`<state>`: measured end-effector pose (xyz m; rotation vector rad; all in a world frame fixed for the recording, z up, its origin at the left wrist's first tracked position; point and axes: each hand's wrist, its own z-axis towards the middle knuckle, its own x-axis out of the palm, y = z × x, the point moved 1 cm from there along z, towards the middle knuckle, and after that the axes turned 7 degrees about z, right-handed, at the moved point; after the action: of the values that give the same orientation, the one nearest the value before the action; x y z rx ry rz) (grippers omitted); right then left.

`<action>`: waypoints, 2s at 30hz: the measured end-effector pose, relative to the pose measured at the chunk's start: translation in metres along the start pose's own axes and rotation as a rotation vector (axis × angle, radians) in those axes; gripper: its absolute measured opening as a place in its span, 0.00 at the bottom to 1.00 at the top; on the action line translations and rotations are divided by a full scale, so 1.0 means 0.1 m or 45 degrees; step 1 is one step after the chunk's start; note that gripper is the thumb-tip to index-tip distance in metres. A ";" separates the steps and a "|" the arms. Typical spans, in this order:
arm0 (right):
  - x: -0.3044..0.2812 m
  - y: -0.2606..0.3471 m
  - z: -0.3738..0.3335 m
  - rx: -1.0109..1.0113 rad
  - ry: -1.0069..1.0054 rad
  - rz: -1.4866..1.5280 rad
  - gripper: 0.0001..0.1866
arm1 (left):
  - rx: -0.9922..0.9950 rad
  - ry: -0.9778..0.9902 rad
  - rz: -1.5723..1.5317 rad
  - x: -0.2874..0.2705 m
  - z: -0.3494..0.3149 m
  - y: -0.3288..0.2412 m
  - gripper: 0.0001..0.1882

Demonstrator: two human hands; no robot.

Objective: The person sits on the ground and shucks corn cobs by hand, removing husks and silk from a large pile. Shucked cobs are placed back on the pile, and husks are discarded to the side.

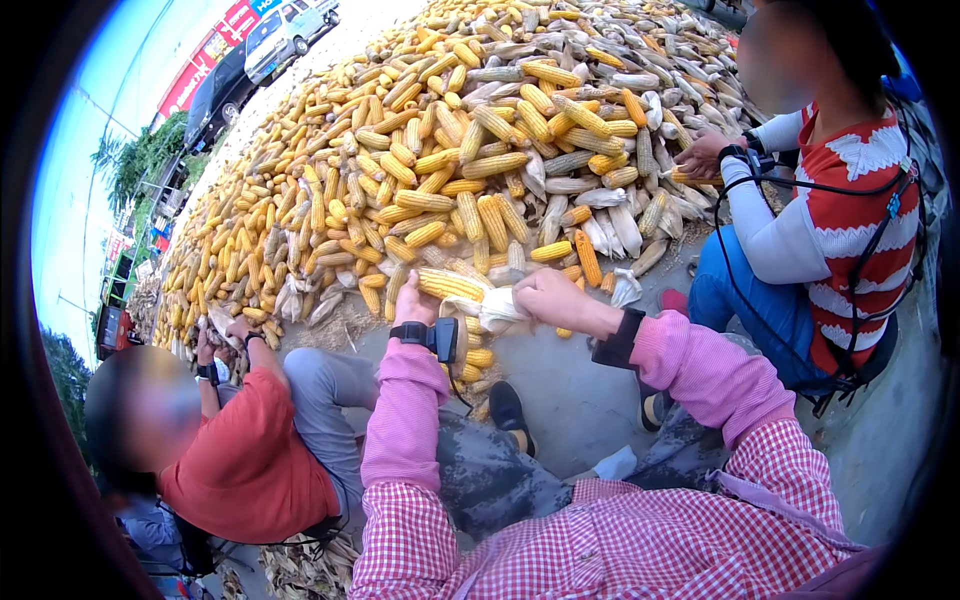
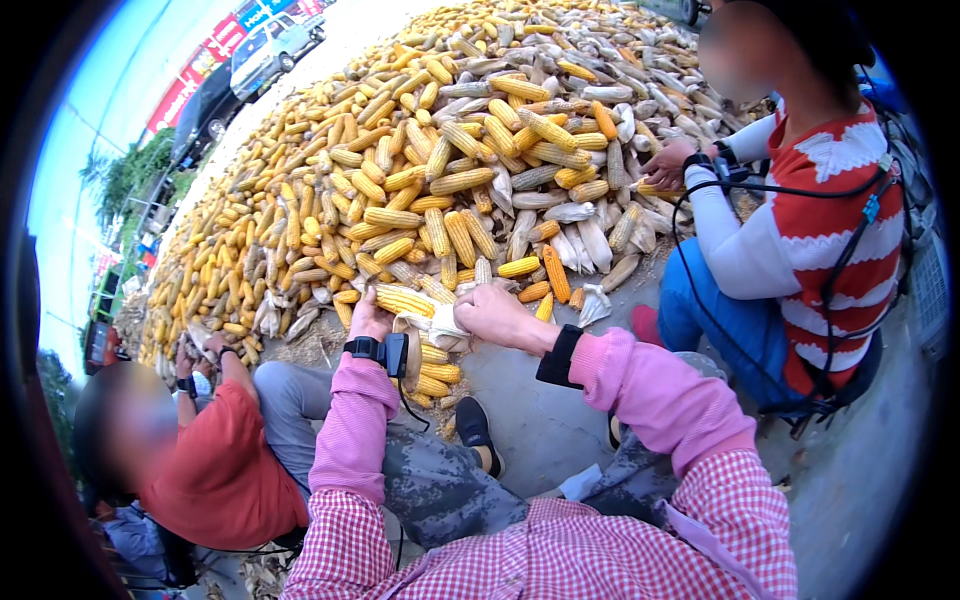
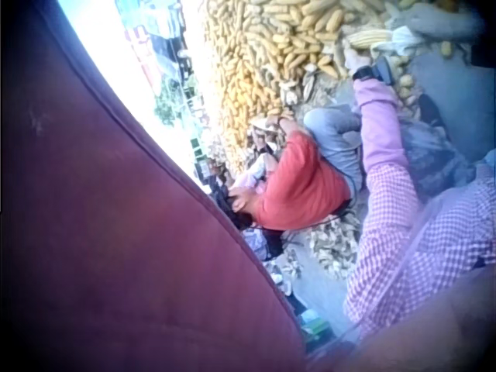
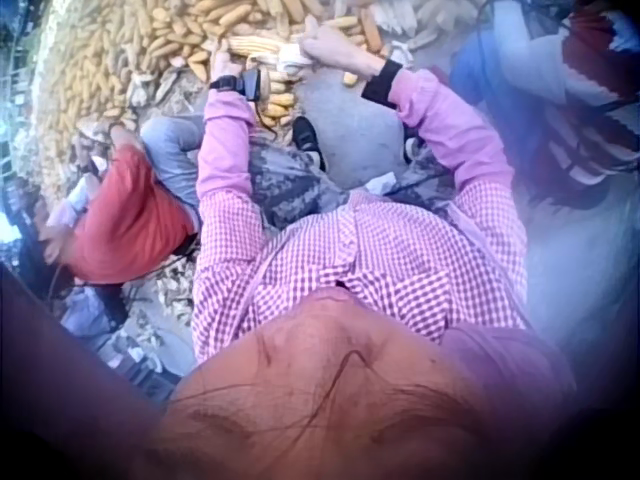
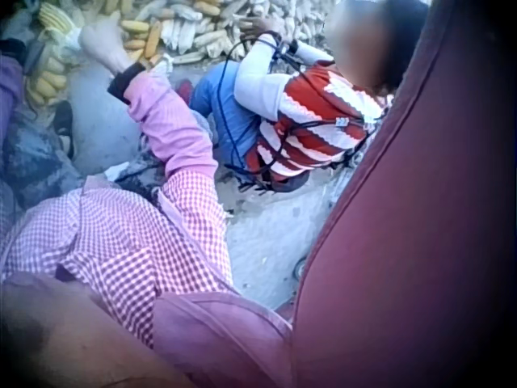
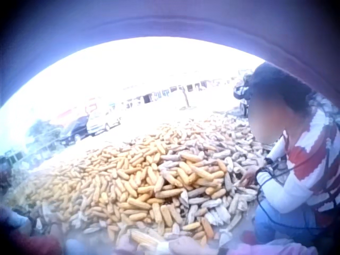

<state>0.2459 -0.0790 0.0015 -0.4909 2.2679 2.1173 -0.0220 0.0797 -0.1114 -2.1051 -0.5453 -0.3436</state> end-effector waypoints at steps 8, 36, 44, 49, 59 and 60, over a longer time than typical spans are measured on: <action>-0.19 -0.02 0.04 -0.025 0.015 -0.235 0.17 | 0.152 0.104 0.211 0.25 -0.22 -0.10 0.26; 0.10 -0.41 0.36 -0.084 -0.339 -0.638 0.21 | 1.209 0.096 1.474 1.25 -0.86 0.44 0.28; 0.10 -0.32 0.36 -0.007 -0.339 -0.657 0.21 | 1.271 -0.024 1.459 1.34 -1.04 0.41 0.23; 0.09 -0.34 0.36 -0.031 -0.370 -0.677 0.22 | 1.224 -0.035 1.467 1.37 -1.09 0.43 0.21; 0.08 -0.36 0.41 0.003 -0.315 -0.614 0.25 | 0.842 0.037 1.073 1.10 -0.62 0.45 0.23; 0.06 -0.38 0.41 -0.021 -0.312 -0.585 0.26 | 0.821 0.056 1.089 1.08 -0.60 0.43 0.21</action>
<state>0.2399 -0.0420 -0.0405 -0.6385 1.7973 1.8512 0.0906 0.0353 -0.0622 -1.5092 0.2750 0.2546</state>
